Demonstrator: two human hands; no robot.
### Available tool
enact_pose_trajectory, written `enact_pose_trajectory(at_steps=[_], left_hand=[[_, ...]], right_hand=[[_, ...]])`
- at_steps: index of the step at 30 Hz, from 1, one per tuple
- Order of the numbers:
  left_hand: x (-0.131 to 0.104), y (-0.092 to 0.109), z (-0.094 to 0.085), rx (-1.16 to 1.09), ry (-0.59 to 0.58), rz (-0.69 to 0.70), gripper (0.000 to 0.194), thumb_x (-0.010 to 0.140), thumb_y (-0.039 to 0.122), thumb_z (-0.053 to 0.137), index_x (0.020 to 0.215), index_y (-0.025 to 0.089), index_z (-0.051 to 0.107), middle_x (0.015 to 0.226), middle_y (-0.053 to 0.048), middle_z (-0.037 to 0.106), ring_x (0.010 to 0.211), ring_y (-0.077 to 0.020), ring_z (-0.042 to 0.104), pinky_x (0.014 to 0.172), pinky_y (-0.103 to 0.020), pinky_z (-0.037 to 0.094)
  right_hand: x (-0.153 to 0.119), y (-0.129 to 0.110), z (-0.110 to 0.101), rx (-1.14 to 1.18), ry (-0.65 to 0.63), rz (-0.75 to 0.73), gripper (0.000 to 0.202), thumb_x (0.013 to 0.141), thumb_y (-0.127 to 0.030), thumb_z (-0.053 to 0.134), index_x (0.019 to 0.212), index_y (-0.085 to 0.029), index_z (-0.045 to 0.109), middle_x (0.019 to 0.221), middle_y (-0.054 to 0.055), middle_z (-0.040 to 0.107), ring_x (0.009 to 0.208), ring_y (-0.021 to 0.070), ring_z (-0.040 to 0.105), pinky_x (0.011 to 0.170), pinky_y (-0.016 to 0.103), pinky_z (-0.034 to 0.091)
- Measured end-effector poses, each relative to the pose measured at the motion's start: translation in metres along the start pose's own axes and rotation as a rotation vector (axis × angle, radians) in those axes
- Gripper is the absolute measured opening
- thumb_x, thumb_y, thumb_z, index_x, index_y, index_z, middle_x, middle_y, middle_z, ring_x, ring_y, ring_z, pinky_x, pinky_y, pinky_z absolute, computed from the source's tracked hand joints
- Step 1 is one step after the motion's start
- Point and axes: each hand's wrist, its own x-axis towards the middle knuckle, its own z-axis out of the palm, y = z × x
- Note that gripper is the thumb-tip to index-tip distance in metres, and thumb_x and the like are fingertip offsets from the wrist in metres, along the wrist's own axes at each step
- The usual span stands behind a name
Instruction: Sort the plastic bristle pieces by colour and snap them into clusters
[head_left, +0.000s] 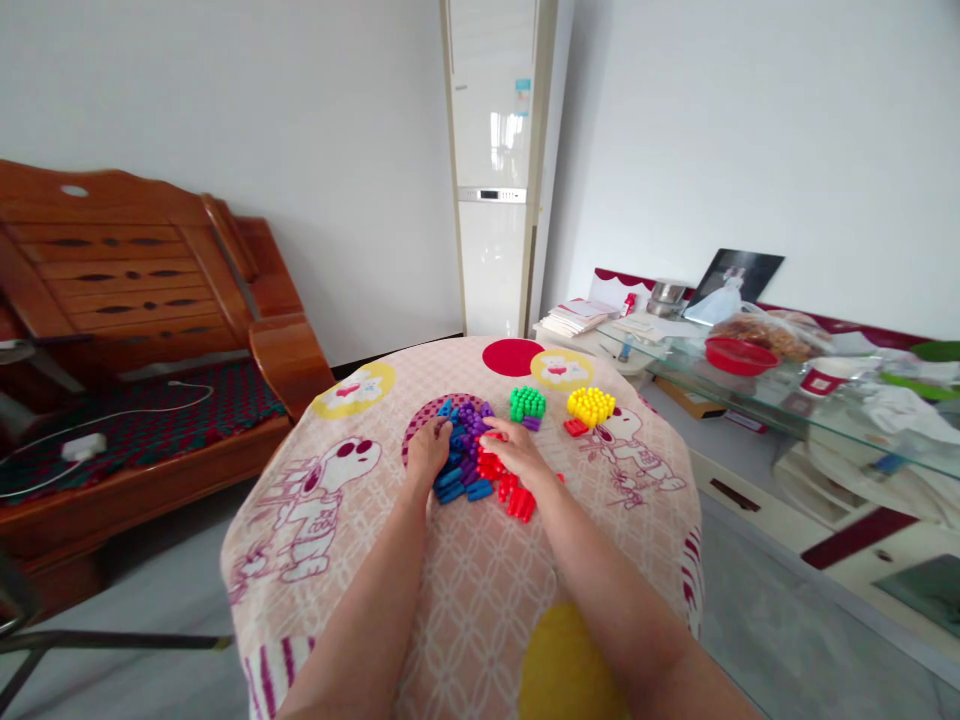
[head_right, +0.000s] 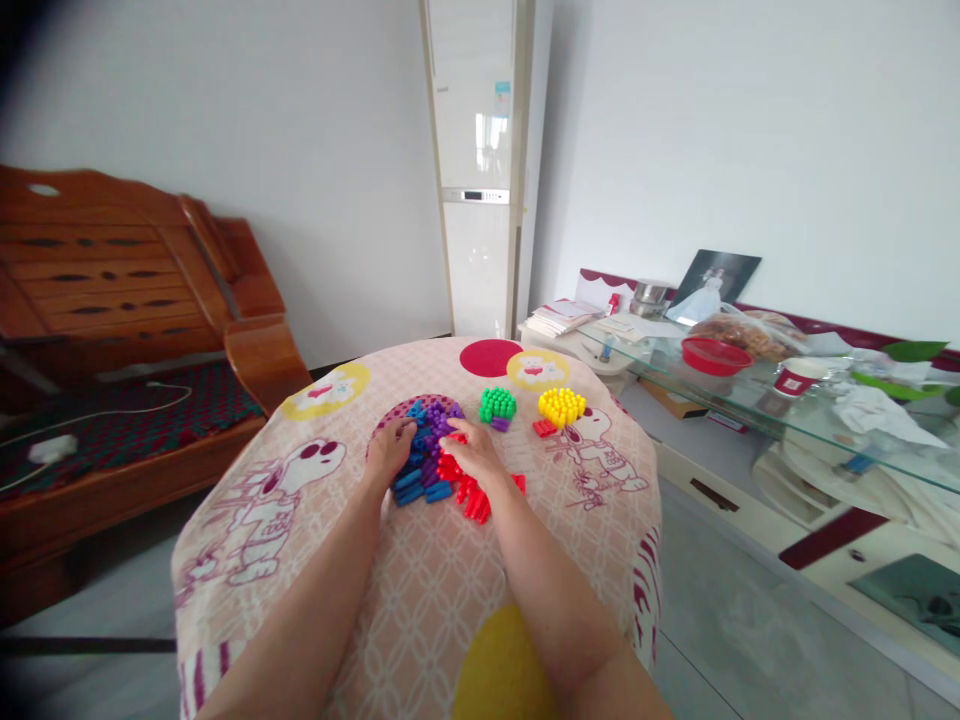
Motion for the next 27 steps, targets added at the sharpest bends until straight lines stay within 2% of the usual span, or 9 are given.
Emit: enact_pose_trajectory(at_steps=[2, 4, 6, 9, 11, 12, 15, 19, 27], left_hand=[[0.0, -0.005, 0.005, -0.073, 0.029, 0.051, 0.043, 0.095, 0.037, 0.037, 0.119, 0.017, 0.066, 0.116, -0.012, 0.071, 0.108, -0.0282, 0.065, 0.094, -0.039, 0.049], [0.0, -0.012, 0.007, -0.129, 0.038, 0.093, 0.046, 0.095, 0.04, 0.035, 0.119, 0.016, 0.066, 0.117, -0.011, 0.071, 0.108, -0.0274, 0.065, 0.095, -0.04, 0.049], [0.001, -0.017, 0.008, -0.166, 0.048, 0.095, 0.046, 0.094, 0.04, 0.038, 0.12, 0.015, 0.066, 0.117, -0.011, 0.071, 0.109, -0.0269, 0.064, 0.098, -0.041, 0.048], [0.004, -0.018, 0.01, -0.199, 0.073, 0.07, 0.043, 0.092, 0.038, 0.043, 0.121, 0.015, 0.065, 0.117, -0.011, 0.071, 0.11, -0.0266, 0.065, 0.099, -0.04, 0.048], [0.006, -0.016, 0.012, -0.213, 0.083, 0.06, 0.042, 0.092, 0.036, 0.045, 0.122, 0.014, 0.065, 0.118, -0.012, 0.071, 0.109, -0.0261, 0.065, 0.099, -0.039, 0.048], [0.006, -0.014, 0.013, -0.219, 0.087, 0.055, 0.042, 0.092, 0.035, 0.046, 0.122, 0.014, 0.065, 0.118, -0.012, 0.071, 0.108, -0.026, 0.066, 0.098, -0.039, 0.048], [0.008, -0.011, 0.015, -0.221, 0.091, 0.04, 0.04, 0.092, 0.034, 0.047, 0.122, 0.015, 0.065, 0.12, -0.011, 0.071, 0.109, -0.0258, 0.066, 0.098, -0.039, 0.049], [0.008, -0.011, 0.013, -0.198, 0.07, 0.023, 0.039, 0.092, 0.033, 0.048, 0.123, 0.017, 0.064, 0.119, -0.009, 0.071, 0.11, -0.0247, 0.066, 0.098, -0.038, 0.049], [0.005, -0.012, 0.011, -0.193, 0.059, 0.039, 0.039, 0.094, 0.033, 0.047, 0.125, 0.017, 0.063, 0.121, -0.009, 0.07, 0.11, -0.0239, 0.066, 0.098, -0.037, 0.05]], right_hand=[[-0.003, -0.009, 0.005, 0.074, -0.203, -0.029, 0.05, 0.081, -0.04, 0.065, 0.13, -0.025, 0.062, 0.122, 0.008, 0.069, 0.101, 0.0249, 0.069, 0.075, 0.038, 0.06], [-0.003, -0.013, -0.008, 0.07, -0.267, -0.066, 0.048, 0.081, -0.04, 0.063, 0.126, -0.023, 0.064, 0.124, 0.01, 0.068, 0.103, 0.0265, 0.069, 0.069, 0.035, 0.06], [0.003, -0.011, -0.039, -0.028, -0.101, -0.088, 0.042, 0.081, -0.037, 0.062, 0.119, -0.021, 0.068, 0.122, 0.01, 0.07, 0.104, 0.0264, 0.068, 0.075, 0.036, 0.059], [0.02, 0.003, -0.104, -0.356, 0.43, -0.108, 0.034, 0.082, -0.035, 0.059, 0.109, -0.019, 0.071, 0.116, 0.01, 0.072, 0.108, 0.0253, 0.066, 0.096, 0.041, 0.052], [0.032, 0.015, -0.146, -0.597, 0.673, 0.018, 0.037, 0.083, -0.036, 0.058, 0.112, -0.016, 0.069, 0.118, 0.014, 0.07, 0.11, 0.0278, 0.064, 0.097, 0.043, 0.051], [0.036, 0.02, -0.163, -0.682, 0.719, 0.123, 0.039, 0.085, -0.037, 0.056, 0.114, -0.014, 0.068, 0.117, 0.017, 0.07, 0.106, 0.0284, 0.066, 0.092, 0.043, 0.052], [0.049, 0.033, -0.192, -0.727, 0.713, 0.203, 0.04, 0.09, -0.038, 0.049, 0.11, -0.01, 0.07, 0.106, 0.021, 0.071, 0.095, 0.0289, 0.069, 0.082, 0.041, 0.053], [0.072, 0.039, -0.188, -0.805, 0.554, 0.258, 0.04, 0.089, -0.041, 0.051, 0.098, -0.009, 0.074, 0.099, 0.021, 0.073, 0.092, 0.0293, 0.069, 0.078, 0.036, 0.049], [0.124, 0.029, -0.129, -0.944, 0.148, 0.102, 0.036, 0.087, -0.048, 0.057, 0.092, -0.017, 0.075, 0.098, 0.01, 0.075, 0.094, 0.0222, 0.068, 0.076, 0.025, 0.045]])
